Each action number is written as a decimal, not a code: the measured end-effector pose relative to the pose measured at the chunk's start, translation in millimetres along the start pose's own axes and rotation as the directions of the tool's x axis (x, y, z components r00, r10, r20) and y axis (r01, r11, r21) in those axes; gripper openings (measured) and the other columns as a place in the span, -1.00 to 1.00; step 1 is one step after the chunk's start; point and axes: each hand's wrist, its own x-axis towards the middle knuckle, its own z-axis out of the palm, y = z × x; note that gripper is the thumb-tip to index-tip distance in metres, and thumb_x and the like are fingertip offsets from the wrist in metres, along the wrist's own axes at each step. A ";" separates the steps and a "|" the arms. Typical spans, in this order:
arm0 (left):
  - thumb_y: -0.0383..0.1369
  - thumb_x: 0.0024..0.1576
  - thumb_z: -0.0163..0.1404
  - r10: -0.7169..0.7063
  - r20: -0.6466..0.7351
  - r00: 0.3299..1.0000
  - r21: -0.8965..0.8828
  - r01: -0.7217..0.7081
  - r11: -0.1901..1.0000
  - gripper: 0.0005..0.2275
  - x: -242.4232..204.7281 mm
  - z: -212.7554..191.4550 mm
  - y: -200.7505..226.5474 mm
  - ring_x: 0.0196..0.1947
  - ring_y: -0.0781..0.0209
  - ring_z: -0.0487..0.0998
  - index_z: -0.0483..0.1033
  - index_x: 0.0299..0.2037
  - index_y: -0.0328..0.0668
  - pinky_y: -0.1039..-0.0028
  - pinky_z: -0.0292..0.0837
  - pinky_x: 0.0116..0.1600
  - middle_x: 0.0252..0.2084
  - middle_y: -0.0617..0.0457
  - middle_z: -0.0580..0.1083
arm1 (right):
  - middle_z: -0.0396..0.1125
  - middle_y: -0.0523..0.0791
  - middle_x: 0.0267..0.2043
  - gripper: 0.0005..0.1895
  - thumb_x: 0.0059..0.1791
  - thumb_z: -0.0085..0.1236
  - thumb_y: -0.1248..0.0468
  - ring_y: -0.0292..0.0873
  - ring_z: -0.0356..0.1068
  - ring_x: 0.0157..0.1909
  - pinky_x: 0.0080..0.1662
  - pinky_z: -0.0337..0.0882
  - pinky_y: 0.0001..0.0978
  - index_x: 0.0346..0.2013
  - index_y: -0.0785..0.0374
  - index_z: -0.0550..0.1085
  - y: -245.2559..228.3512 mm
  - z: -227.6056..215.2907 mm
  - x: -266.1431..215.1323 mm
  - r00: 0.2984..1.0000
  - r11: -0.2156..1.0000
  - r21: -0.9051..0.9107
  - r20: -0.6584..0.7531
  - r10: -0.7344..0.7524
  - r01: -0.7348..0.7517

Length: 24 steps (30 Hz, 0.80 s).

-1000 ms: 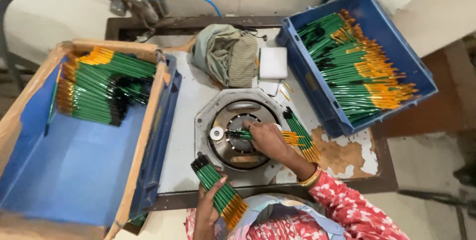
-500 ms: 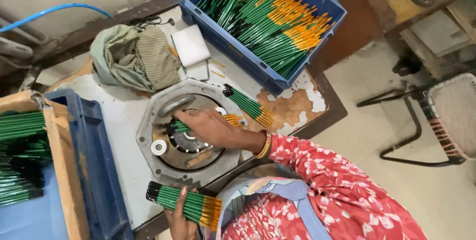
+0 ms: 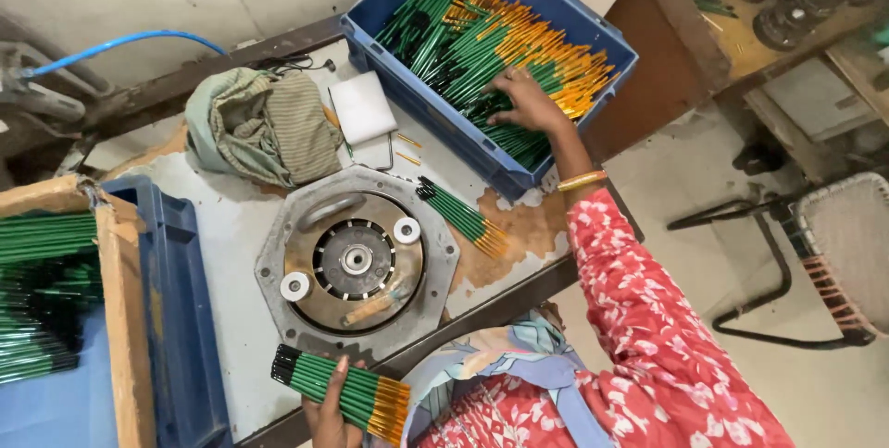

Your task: The person processes green sticks with yellow tips by feeding them into a rotating machine. They pick up bundles of sticks from a blue bin on the left, insert them into the central mechanism, and then place the processed sticks into a blue bin on the right.

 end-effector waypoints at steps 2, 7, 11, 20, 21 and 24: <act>-0.51 0.09 0.13 -0.016 -0.020 1.000 0.015 0.016 1.000 -0.66 -5.6 8.1 -1.5 -0.23 -0.03 0.63 0.39 0.08 -0.29 0.17 0.59 -0.23 -0.22 -0.06 0.52 | 0.38 0.02 0.00 -0.48 -0.20 0.45 0.20 0.02 0.32 0.09 0.14 0.32 -0.13 0.01 0.22 0.52 2.5 0.2 -1.1 0.962 0.940 0.342 0.260 -0.088 -0.007; -0.53 0.06 0.15 -0.007 0.002 1.000 -0.059 0.007 0.998 -0.68 -23.2 28.6 7.0 -0.20 -0.02 0.64 0.44 0.02 -0.35 0.25 0.60 -0.17 -0.16 -0.11 0.57 | 0.42 -0.07 0.06 -0.66 0.00 0.24 0.31 -0.19 0.39 0.15 0.19 0.38 -0.30 0.06 0.28 0.49 -3.7 4.4 -7.6 0.897 0.665 0.698 0.432 -0.093 -0.267; -0.59 0.03 0.21 0.080 0.089 0.993 0.009 -0.081 0.997 -0.74 -30.5 26.9 8.9 -0.25 -0.06 0.68 0.48 -0.09 -0.44 0.20 0.64 -0.16 -0.26 -0.15 0.56 | 0.52 -0.07 -0.07 -0.85 0.14 0.15 0.39 -0.22 0.54 0.03 0.06 0.51 -0.39 -0.01 0.37 0.49 -21.2 0.4 -12.8 0.975 0.775 0.600 0.046 0.216 -0.200; -0.44 -0.02 0.32 0.315 0.432 0.845 0.500 -0.516 0.696 -0.71 -62.1 85.4 73.6 -0.28 0.18 0.61 0.58 -0.12 -0.35 0.35 0.58 -0.16 -0.26 -0.08 0.64 | 0.48 -0.01 -0.33 -0.63 -0.06 0.32 0.19 -0.09 0.47 -0.44 -0.35 0.42 -0.32 -0.04 0.29 0.50 -314.8 -23.1 -53.5 0.636 0.739 0.665 0.618 -0.461 -0.110; -0.44 -0.02 0.32 0.321 0.418 0.850 0.502 -0.511 0.698 -0.71 -59.9 77.4 71.6 -0.28 0.18 0.61 0.58 -0.12 -0.35 0.35 0.58 -0.16 -0.26 -0.08 0.64 | 0.48 -0.01 -0.33 -0.63 -0.06 0.32 0.19 -0.09 0.47 -0.44 -0.35 0.42 -0.32 -0.04 0.29 0.50 -317.5 -12.9 -54.1 0.627 0.734 0.670 0.619 -0.474 -0.106; -0.39 -0.05 0.34 0.313 0.346 0.884 0.407 -0.442 0.799 -0.62 -52.6 54.0 63.5 -0.23 0.20 0.63 0.54 -0.05 -0.32 0.40 0.58 -0.11 -0.19 -0.04 0.62 | 0.52 -0.09 -0.43 -0.83 0.10 0.13 0.19 -0.24 0.55 -0.38 -0.28 0.50 -0.41 -0.17 0.25 0.52 -308.3 7.7 -52.6 0.645 0.644 0.743 0.586 -0.491 -0.184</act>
